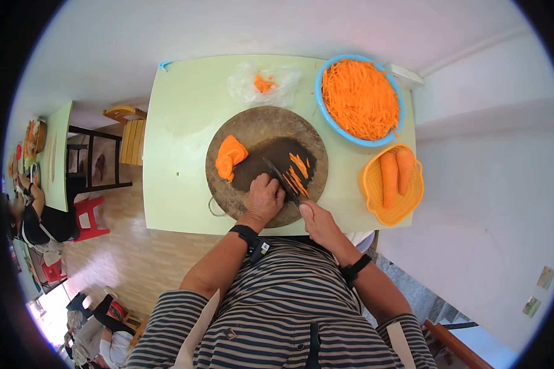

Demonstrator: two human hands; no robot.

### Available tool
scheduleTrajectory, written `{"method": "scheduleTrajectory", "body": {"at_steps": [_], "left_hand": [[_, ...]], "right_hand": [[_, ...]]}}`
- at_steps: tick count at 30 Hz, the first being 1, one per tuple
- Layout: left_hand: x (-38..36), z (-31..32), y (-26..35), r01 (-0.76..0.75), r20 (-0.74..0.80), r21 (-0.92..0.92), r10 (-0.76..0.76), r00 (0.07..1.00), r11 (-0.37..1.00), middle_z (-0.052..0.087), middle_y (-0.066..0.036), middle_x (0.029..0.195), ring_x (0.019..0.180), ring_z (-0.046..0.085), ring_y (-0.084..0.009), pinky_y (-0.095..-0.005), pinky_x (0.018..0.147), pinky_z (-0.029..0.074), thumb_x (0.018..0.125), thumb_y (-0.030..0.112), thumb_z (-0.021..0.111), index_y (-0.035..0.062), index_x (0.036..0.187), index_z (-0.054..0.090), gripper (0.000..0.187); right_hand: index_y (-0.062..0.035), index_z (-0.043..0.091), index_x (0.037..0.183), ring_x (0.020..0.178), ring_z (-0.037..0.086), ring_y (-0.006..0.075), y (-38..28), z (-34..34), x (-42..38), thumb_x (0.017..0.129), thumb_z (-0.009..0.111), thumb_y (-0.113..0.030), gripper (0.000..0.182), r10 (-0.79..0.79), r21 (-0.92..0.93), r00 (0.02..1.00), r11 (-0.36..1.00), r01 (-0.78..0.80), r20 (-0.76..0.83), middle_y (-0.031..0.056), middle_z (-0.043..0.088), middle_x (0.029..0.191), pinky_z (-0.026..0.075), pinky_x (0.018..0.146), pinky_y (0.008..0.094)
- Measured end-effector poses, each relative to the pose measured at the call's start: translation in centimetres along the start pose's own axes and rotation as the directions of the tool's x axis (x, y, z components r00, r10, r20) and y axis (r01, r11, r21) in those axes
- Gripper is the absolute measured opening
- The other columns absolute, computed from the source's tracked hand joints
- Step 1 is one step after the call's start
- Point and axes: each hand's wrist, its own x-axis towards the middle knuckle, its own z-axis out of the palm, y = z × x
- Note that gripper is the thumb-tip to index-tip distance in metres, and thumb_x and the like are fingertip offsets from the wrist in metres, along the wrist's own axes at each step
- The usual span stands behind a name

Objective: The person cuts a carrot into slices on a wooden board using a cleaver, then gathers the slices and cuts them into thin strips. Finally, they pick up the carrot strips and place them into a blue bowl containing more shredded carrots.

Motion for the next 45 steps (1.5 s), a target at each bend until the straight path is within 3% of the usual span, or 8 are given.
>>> {"method": "scheduleTrajectory", "body": {"at_steps": [2,4,18,23,24,26,30,45], "left_hand": [[0.0,0.0,0.0,0.011,-0.010,0.014,-0.011,1.000,1.000,0.050,-0.014,0.085,0.083,0.055,-0.0349,-0.0455,0.074,0.045,0.073,0.006,0.069,0.0057,0.081,0.059,0.012],[0.1,0.1,0.0,0.006,-0.020,0.003,-0.006,1.000,1.000,0.052,-0.013,0.085,0.083,0.056,-0.0347,-0.0454,0.074,0.046,0.073,0.006,0.069,0.0059,0.081,0.060,0.012],[0.7,-0.1,0.5,0.059,-0.059,-0.130,-0.067,0.996,0.990,0.062,-0.011,0.088,0.083,0.062,-0.0294,-0.0400,0.072,0.048,0.080,0.006,0.069,0.0048,0.093,0.067,0.013],[2.2,-0.7,0.9,0.626,0.367,-0.636,-0.537,0.760,0.451,0.070,-0.008,0.098,0.082,0.067,-0.0193,-0.0329,0.072,0.054,0.104,0.032,0.055,0.0008,0.109,0.064,0.033],[2.7,-0.9,1.0,0.622,0.363,-0.637,-0.535,0.763,0.455,0.070,-0.008,0.098,0.082,0.067,-0.0193,-0.0329,0.072,0.054,0.104,0.032,0.055,0.0008,0.109,0.064,0.033],[3.7,-1.6,1.1,0.783,0.793,-0.582,-0.365,0.488,-0.217,0.070,-0.008,0.101,0.088,0.068,-0.0219,-0.0379,0.079,0.056,0.108,0.049,0.038,0.0003,0.120,0.059,0.054],[5.1,-3.2,3.1,0.684,0.871,-0.458,-0.132,0.473,-0.568,0.068,-0.015,0.121,0.109,0.068,-0.0282,-0.0482,0.095,0.054,0.104,0.067,0.024,-0.0003,0.130,0.056,0.079],[4.4,-3.0,-0.4,0.562,0.781,-0.581,-0.211,0.587,-0.588,0.069,-0.014,0.105,0.097,0.068,-0.0287,-0.0412,0.086,0.056,0.108,0.045,0.041,0.0012,0.119,0.061,0.050]], "right_hand": [[-0.0008,0.059,0.127,0.077,0.069,0.0360,0.5,0.2,0.6,0.107,0.046,-0.038,0.044,-0.029,0.027,1.000,0.999,0.029,-0.008,0.0227,0.069,0.087,0.054,0.073,0.0411],[-0.0021,0.058,0.128,0.050,0.050,0.0094,-0.2,0.1,0.6,0.109,0.042,-0.041,0.047,0.142,0.300,0.988,0.941,-0.154,0.062,0.0031,0.054,0.067,0.042,0.046,0.0251],[-0.0028,0.057,0.125,0.046,0.049,0.0102,0.1,-2.8,-1.3,0.110,0.037,-0.043,0.048,0.186,0.540,0.982,0.824,-0.171,0.028,0.0032,0.055,0.065,0.041,0.042,0.0247],[-0.0027,0.056,0.126,0.045,0.049,0.0112,0.4,-3.9,-1.1,0.111,0.032,-0.044,0.050,0.174,0.660,0.979,0.725,-0.199,0.105,0.0044,0.055,0.064,0.040,0.040,0.0257],[-0.0031,0.055,0.127,0.045,0.048,0.0115,0.2,-4.2,-1.1,0.111,0.031,-0.046,0.052,0.169,0.714,0.971,0.657,-0.240,0.171,0.0044,0.055,0.064,0.040,0.039,0.0259],[-0.0035,0.054,0.128,0.044,0.048,0.0118,0.0,-4.5,-0.9,0.110,0.030,-0.048,0.054,0.151,0.759,0.960,0.589,-0.278,0.234,0.0045,0.054,0.063,0.040,0.039,0.0261],[-0.0068,0.051,0.131,0.041,0.042,0.0112,-0.1,-4.9,-0.3,0.109,0.024,-0.055,0.060,0.134,0.782,0.911,0.474,-0.405,0.390,0.0024,0.048,0.060,0.038,0.037,0.0253],[-0.0078,0.055,0.128,0.042,0.041,0.0104,1.5,-6.7,-0.2,0.109,0.027,-0.056,0.059,0.160,0.775,0.904,0.468,-0.424,0.397,0.0019,0.049,0.060,0.035,0.038,0.0250]]}}
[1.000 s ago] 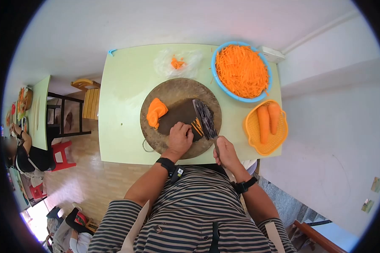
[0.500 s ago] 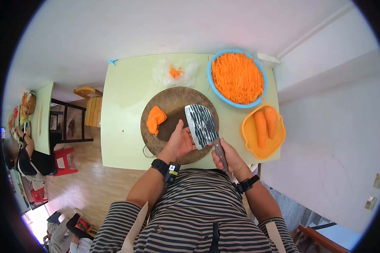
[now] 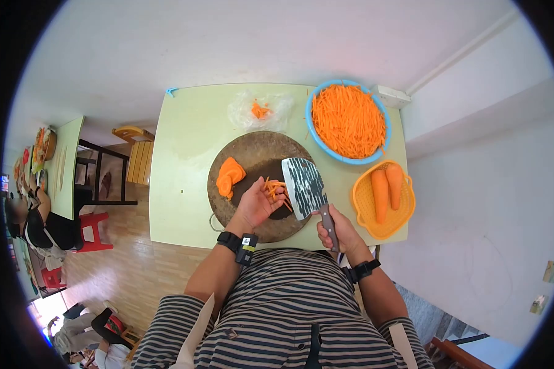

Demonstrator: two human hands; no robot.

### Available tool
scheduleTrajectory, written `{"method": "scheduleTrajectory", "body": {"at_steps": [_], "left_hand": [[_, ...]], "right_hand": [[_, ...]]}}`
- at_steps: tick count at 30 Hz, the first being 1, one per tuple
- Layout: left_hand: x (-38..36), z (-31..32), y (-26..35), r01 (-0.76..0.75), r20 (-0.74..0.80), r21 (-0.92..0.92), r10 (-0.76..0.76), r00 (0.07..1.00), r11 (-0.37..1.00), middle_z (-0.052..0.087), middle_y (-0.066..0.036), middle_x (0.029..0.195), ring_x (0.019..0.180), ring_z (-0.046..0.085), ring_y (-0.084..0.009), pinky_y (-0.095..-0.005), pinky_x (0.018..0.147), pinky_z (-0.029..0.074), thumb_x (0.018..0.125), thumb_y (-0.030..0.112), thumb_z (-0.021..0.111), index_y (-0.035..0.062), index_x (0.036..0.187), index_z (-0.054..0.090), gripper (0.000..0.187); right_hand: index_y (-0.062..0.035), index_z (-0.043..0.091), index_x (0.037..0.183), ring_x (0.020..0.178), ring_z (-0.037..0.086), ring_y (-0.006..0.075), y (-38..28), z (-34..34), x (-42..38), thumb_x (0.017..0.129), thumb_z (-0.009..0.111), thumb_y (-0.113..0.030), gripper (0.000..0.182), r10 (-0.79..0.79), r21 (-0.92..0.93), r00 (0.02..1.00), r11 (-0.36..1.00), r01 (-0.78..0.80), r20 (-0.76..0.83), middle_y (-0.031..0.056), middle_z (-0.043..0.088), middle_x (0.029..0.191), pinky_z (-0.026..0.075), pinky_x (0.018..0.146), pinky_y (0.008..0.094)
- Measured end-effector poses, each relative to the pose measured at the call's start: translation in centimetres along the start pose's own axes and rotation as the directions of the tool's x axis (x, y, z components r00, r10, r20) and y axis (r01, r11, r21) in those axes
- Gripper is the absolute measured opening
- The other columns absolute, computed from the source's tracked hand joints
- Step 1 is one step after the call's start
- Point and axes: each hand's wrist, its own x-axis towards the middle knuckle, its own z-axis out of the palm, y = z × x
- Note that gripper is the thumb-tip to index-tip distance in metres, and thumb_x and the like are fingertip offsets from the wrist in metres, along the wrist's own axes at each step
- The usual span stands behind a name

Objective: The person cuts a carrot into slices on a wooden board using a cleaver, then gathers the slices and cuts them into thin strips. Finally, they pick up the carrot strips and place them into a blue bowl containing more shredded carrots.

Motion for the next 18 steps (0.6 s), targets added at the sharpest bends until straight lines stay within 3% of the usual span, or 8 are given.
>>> {"method": "scheduleTrajectory", "body": {"at_steps": [2,4,7,11,13,17,18], "left_hand": [[0.1,-0.1,0.0,-0.007,-0.066,0.034,0.009,0.998,0.999,0.069,-0.013,0.102,0.094,0.069,-0.0272,-0.0397,0.083,0.057,0.108,0.040,0.046,0.0021,0.117,0.062,0.042],[0.2,-0.3,-0.3,-0.021,-0.197,0.292,0.082,0.977,0.956,0.069,-0.012,0.100,0.091,0.069,-0.0248,-0.0376,0.080,0.059,0.106,0.030,0.054,0.0029,0.115,0.062,0.030],[0.6,-0.8,-0.9,0.016,-0.224,0.393,0.079,0.971,0.919,0.069,-0.012,0.100,0.089,0.069,-0.0235,-0.0365,0.079,0.059,0.106,0.027,0.056,0.0026,0.114,0.061,0.026],[0.4,0.1,-1.4,0.060,-0.182,0.256,-0.013,0.983,0.965,0.068,-0.012,0.103,0.093,0.069,-0.0236,-0.0370,0.081,0.059,0.107,0.028,0.054,0.0028,0.114,0.060,0.027],[0.3,0.6,-1.4,0.131,-0.129,0.085,-0.120,0.984,0.988,0.067,-0.012,0.106,0.096,0.068,-0.0230,-0.0372,0.084,0.058,0.107,0.023,0.051,0.0043,0.115,0.058,0.022],[-0.1,1.3,-1.4,0.120,-0.144,0.082,-0.107,0.984,0.989,0.067,-0.010,0.108,0.099,0.068,-0.0218,-0.0371,0.087,0.056,0.105,0.017,0.050,0.0053,0.117,0.057,0.018],[-0.2,1.3,-1.5,0.068,-0.172,0.242,-0.027,0.985,0.968,0.067,-0.010,0.112,0.100,0.068,-0.0216,-0.0352,0.087,0.057,0.104,0.015,0.050,0.0035,0.120,0.058,0.021]], "right_hand": [[-0.0078,0.055,0.128,0.042,0.041,0.0103,0.0,-0.3,-0.3,0.109,0.028,-0.056,0.059,-0.005,-0.001,1.000,1.000,0.005,-0.019,0.0017,0.049,0.060,0.035,0.038,0.0249],[-0.0106,0.053,0.129,0.041,0.041,0.0114,0.0,-0.8,-0.5,0.108,0.026,-0.058,0.058,-0.010,0.029,0.999,1.000,0.011,-0.040,0.0025,0.048,0.061,0.036,0.037,0.0250],[-0.0116,0.053,0.129,0.041,0.042,0.0112,0.0,-1.4,-0.7,0.108,0.026,-0.059,0.059,0.000,0.057,0.999,0.998,0.002,-0.036,0.0027,0.049,0.061,0.036,0.036,0.0247],[-0.0113,0.053,0.129,0.040,0.043,0.0111,0.3,-1.6,-0.6,0.108,0.026,-0.060,0.060,0.023,0.075,1.000,0.997,-0.023,0.001,0.0027,0.049,0.061,0.036,0.035,0.0242],[-0.0108,0.052,0.129,0.040,0.044,0.0112,0.4,-1.5,-0.4,0.108,0.026,-0.060,0.060,0.051,0.064,0.997,0.996,-0.055,0.062,0.0027,0.049,0.061,0.036,0.034,0.0242],[-0.0100,0.052,0.128,0.040,0.043,0.0116,0.5,-1.1,-0.6,0.108,0.027,-0.059,0.059,0.051,0.007,0.998,0.999,-0.051,0.032,0.0029,0.049,0.060,0.036,0.034,0.0247],[-0.0097,0.052,0.128,0.040,0.043,0.0116,0.5,-1.2,-0.7,0.108,0.027,-0.058,0.058,0.010,0.037,1.000,0.999,-0.010,0.001,0.0030,0.049,0.059,0.036,0.034,0.0249]]}}
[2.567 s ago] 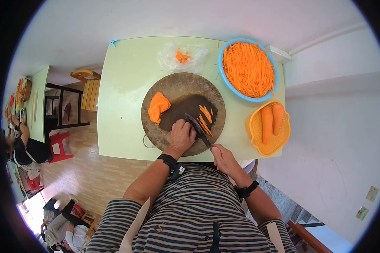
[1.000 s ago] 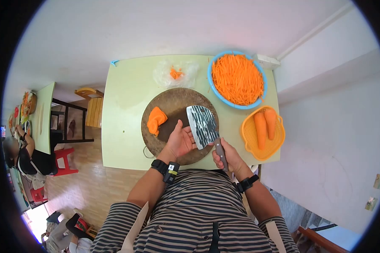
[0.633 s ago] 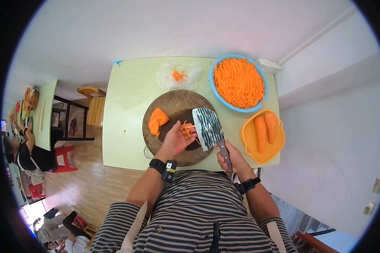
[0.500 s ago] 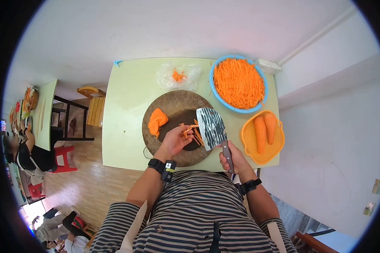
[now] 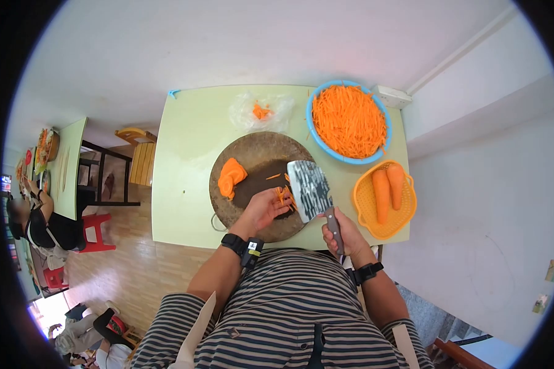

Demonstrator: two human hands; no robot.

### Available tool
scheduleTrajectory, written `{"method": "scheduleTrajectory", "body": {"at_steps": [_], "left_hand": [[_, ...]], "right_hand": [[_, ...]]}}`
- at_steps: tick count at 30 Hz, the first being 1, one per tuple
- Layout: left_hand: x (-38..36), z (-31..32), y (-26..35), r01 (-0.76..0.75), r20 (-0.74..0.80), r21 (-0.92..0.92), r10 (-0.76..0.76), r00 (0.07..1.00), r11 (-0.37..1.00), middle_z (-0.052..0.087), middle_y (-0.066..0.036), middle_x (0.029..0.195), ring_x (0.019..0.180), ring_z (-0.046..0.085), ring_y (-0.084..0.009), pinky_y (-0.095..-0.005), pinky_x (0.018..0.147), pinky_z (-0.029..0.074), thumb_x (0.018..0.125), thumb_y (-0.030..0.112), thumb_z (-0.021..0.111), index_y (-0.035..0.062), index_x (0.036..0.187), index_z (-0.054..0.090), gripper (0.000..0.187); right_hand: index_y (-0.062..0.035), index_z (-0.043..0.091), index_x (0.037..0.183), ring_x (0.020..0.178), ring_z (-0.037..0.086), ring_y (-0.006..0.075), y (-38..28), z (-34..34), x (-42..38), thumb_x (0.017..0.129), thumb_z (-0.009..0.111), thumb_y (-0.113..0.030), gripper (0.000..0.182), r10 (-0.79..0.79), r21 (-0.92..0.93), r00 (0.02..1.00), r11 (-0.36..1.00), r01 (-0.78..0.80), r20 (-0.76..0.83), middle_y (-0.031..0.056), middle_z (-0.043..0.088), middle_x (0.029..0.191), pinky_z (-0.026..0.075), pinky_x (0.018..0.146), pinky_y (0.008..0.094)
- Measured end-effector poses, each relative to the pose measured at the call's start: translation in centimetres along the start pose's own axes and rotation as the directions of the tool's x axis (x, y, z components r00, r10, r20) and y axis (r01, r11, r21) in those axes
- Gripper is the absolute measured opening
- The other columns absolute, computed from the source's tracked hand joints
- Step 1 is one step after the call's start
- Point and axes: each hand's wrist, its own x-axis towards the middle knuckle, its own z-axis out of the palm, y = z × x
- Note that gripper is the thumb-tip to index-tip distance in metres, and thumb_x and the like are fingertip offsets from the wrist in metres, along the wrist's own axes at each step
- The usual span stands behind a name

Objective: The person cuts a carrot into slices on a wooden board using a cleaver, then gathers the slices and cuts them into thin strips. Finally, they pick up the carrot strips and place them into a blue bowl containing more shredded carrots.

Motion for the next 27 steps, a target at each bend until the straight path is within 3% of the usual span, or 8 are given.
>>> {"method": "scheduleTrajectory", "body": {"at_steps": [5,8,10,14,16,20,23,27], "left_hand": [[0.1,0.2,-0.5,-0.142,-0.124,0.498,0.232,0.965,0.855,0.070,-0.008,0.110,0.097,0.068,-0.0167,-0.0310,0.083,0.057,0.101,0.010,0.053,0.0006,0.123,0.064,0.027],[1.1,-0.4,-0.7,-0.159,-0.097,0.787,0.375,0.922,0.597,0.072,-0.007,0.100,0.088,0.067,-0.0125,-0.0285,0.079,0.057,0.099,0.008,0.054,-0.0019,0.125,0.066,0.030],[1.6,-0.6,-0.8,-0.194,0.026,0.944,0.523,0.852,0.269,0.072,-0.008,0.094,0.081,0.067,-0.0124,-0.0276,0.076,0.056,0.098,0.006,0.053,-0.0051,0.128,0.064,0.033],[3.2,-1.6,-1.8,-0.303,0.134,0.933,0.597,0.791,0.193,0.073,-0.009,0.097,0.081,0.067,-0.0135,-0.0277,0.076,0.055,0.098,0.006,0.054,-0.0057,0.132,0.061,0.037],[4.1,-2.3,-2.3,-0.498,0.305,0.865,0.726,0.616,0.059,0.074,-0.011,0.101,0.081,0.067,-0.0156,-0.0298,0.076,0.055,0.098,0.008,0.054,-0.0052,0.131,0.062,0.037],[1.0,0.3,-0.3,-0.372,0.218,0.919,0.617,0.756,0.132,0.074,-0.013,0.107,0.084,0.069,-0.0170,-0.0310,0.078,0.055,0.097,0.008,0.054,-0.0052,0.130,0.062,0.036],[-0.3,1.6,0.8,-0.272,0.101,0.924,0.514,0.852,0.269,0.070,-0.021,0.119,0.106,0.069,-0.0341,-0.0383,0.092,0.055,0.096,0.010,0.056,-0.0010,0.123,0.067,0.032],[-0.7,1.1,0.9,-0.288,0.234,0.957,0.620,0.748,-0.014,0.068,-0.022,0.120,0.109,0.067,-0.0354,-0.0386,0.089,0.055,0.093,0.013,0.062,-0.0037,0.125,0.063,0.036]], "right_hand": [[-0.0091,0.053,0.127,0.039,0.043,0.0116,0.0,-0.6,-0.3,0.108,0.029,-0.057,0.057,-0.088,0.078,0.990,0.992,0.097,-0.111,0.0026,0.050,0.059,0.036,0.034,0.0251],[-0.0078,0.053,0.127,0.039,0.044,0.0117,0.2,-0.8,-0.6,0.108,0.030,-0.056,0.057,-0.117,0.031,0.981,0.992,0.123,-0.158,0.0022,0.051,0.059,0.037,0.035,0.0251],[-0.0056,0.053,0.126,0.039,0.045,0.0119,0.4,-0.9,-0.8,0.108,0.030,-0.055,0.057,-0.156,-0.075,0.967,0.987,0.144,-0.202,0.0021,0.052,0.059,0.038,0.035,0.0253],[-0.0037,0.053,0.126,0.039,0.046,0.0119,0.8,-1.2,-1.2,0.108,0.030,-0.053,0.057,-0.215,-0.164,0.952,0.970,0.182,-0.217,0.0024,0.053,0.059,0.039,0.035,0.0257],[-0.0019,0.056,0.127,0.040,0.047,0.0116,0.9,-1.5,-1.2,0.108,0.032,-0.051,0.057,-0.222,-0.192,0.943,0.965,0.177,-0.247,0.0028,0.053,0.060,0.039,0.036,0.0259],[-0.0019,0.053,0.128,0.039,0.046,0.0117,1.3,-1.7,-1.5,0.108,0.031,-0.053,0.059,-0.235,-0.207,0.941,0.960,0.186,-0.244,0.0025,0.054,0.059,0.039,0.036,0.0257],[-0.0015,0.053,0.128,0.039,0.046,0.0117,1.4,-1.8,-1.5,0.108,0.031,-0.052,0.058,-0.236,-0.243,0.939,0.954,0.175,-0.248,0.0027,0.054,0.059,0.039,0.036,0.0253],[-0.0016,0.054,0.128,0.040,0.047,0.0116,1.8,-1.9,-1.0,0.107,0.033,-0.052,0.058,-0.267,-0.285,0.920,0.940,0.184,-0.286,0.0026,0.054,0.061,0.039,0.037,0.0256]]}}
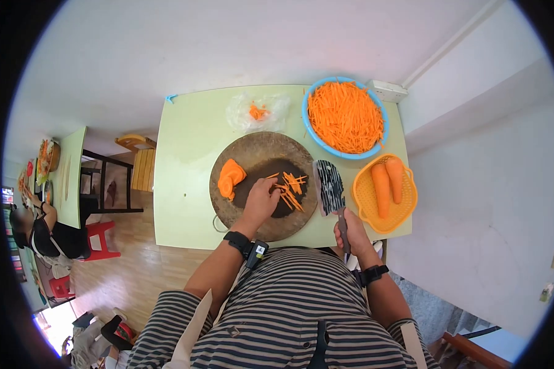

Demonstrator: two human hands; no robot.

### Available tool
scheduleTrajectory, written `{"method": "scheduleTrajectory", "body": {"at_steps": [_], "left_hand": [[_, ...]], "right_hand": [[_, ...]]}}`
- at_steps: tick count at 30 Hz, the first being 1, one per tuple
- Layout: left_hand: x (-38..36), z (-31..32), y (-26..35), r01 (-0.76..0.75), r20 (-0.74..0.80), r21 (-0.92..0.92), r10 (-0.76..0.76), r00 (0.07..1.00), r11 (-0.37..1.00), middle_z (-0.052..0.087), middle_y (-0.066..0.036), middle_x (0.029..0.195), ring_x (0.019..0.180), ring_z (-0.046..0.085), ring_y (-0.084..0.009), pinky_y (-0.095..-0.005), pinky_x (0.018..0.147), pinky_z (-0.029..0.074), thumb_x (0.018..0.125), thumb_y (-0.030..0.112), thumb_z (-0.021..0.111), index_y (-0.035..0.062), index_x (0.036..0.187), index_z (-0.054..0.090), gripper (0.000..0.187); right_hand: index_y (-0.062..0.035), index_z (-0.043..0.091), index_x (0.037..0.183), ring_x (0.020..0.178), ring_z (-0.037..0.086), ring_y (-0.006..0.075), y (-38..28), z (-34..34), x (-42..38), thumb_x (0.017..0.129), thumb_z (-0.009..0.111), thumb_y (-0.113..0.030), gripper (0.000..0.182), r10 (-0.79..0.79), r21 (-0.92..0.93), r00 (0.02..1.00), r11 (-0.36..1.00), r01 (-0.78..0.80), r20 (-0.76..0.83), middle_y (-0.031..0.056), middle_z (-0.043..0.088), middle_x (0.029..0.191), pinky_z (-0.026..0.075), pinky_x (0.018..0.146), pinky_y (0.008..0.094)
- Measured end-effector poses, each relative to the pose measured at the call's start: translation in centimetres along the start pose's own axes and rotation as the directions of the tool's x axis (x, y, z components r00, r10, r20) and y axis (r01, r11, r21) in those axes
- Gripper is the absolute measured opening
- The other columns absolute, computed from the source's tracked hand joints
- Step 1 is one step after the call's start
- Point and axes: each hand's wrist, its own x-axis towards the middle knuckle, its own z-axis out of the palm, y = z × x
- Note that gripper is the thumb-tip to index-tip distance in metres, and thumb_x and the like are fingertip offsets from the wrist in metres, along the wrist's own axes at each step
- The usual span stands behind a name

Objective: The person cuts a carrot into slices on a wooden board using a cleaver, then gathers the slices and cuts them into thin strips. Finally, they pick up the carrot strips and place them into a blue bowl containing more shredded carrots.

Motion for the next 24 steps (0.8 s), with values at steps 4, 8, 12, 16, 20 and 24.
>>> {"method": "scheduleTrajectory", "body": {"at_steps": [4,8,12,16,20,24], "left_hand": [[-0.2,1.7,-2.7,-0.278,-0.100,0.400,0.343,0.934,0.873,0.064,-0.023,0.124,0.116,0.062,-0.0377,-0.0428,0.094,0.052,0.090,0.011,0.065,-0.0036,0.131,0.057,0.044],[-0.4,1.7,-1.9,-0.296,0.047,0.196,0.292,0.955,0.935,0.064,-0.023,0.124,0.118,0.061,-0.0390,-0.0439,0.098,0.049,0.089,0.010,0.063,-0.0014,0.132,0.056,0.044],[0.0,0.9,-1.2,-0.392,-0.080,0.116,0.402,0.912,0.913,0.067,-0.018,0.111,0.100,0.066,-0.0380,-0.0448,0.085,0.052,0.087,0.008,0.067,0.0023,0.118,0.064,0.032],[-0.4,-0.8,-2.0,-0.213,-0.168,0.108,0.229,0.959,0.971,0.065,-0.017,0.098,0.089,0.065,-0.0357,-0.0459,0.074,0.051,0.084,0.010,0.073,0.0032,0.099,0.067,0.018],[-1.4,-3.0,-4.2,0.011,-0.452,0.209,0.087,0.888,0.978,0.063,-0.018,0.098,0.092,0.064,-0.0360,-0.0454,0.075,0.051,0.083,0.016,0.077,0.0027,0.102,0.065,0.026],[-2.3,-4.8,-6.9,0.190,-0.582,0.393,0.083,0.809,0.900,0.061,-0.020,0.105,0.099,0.062,-0.0376,-0.0454,0.082,0.051,0.082,0.019,0.078,0.0016,0.110,0.061,0.037]], "right_hand": [[-0.0032,0.055,0.129,0.041,0.047,0.0123,0.4,-0.1,0.1,0.106,0.035,-0.053,0.058,-0.049,-0.059,0.996,0.997,0.044,-0.077,0.0025,0.054,0.061,0.040,0.037,0.0269],[-0.0056,0.056,0.125,0.044,0.049,0.0116,-0.3,0.7,-0.4,0.108,0.037,-0.048,0.050,-0.034,-0.066,0.998,0.997,0.031,-0.056,0.0030,0.055,0.064,0.041,0.040,0.0267],[-0.0050,0.057,0.125,0.044,0.048,0.0116,-0.1,0.8,-0.4,0.108,0.037,-0.047,0.050,-0.061,-0.095,0.997,0.994,0.058,-0.036,0.0033,0.055,0.064,0.041,0.040,0.0266],[-0.0047,0.058,0.124,0.044,0.049,0.0115,0.0,1.0,-0.7,0.109,0.035,-0.045,0.049,-0.071,-0.179,0.997,0.982,0.067,-0.021,0.0030,0.055,0.064,0.042,0.041,0.0266],[-0.0035,0.057,0.124,0.042,0.048,0.0109,0.6,0.8,-0.4,0.108,0.036,-0.047,0.051,-0.076,-0.182,0.997,0.981,0.073,-0.007,0.0027,0.055,0.061,0.040,0.038,0.0253],[-0.0029,0.057,0.124,0.043,0.048,0.0108,0.9,0.7,-0.3,0.109,0.036,-0.045,0.050,-0.077,-0.169,0.997,0.983,0.075,-0.004,0.0028,0.055,0.061,0.040,0.039,0.0252]]}}
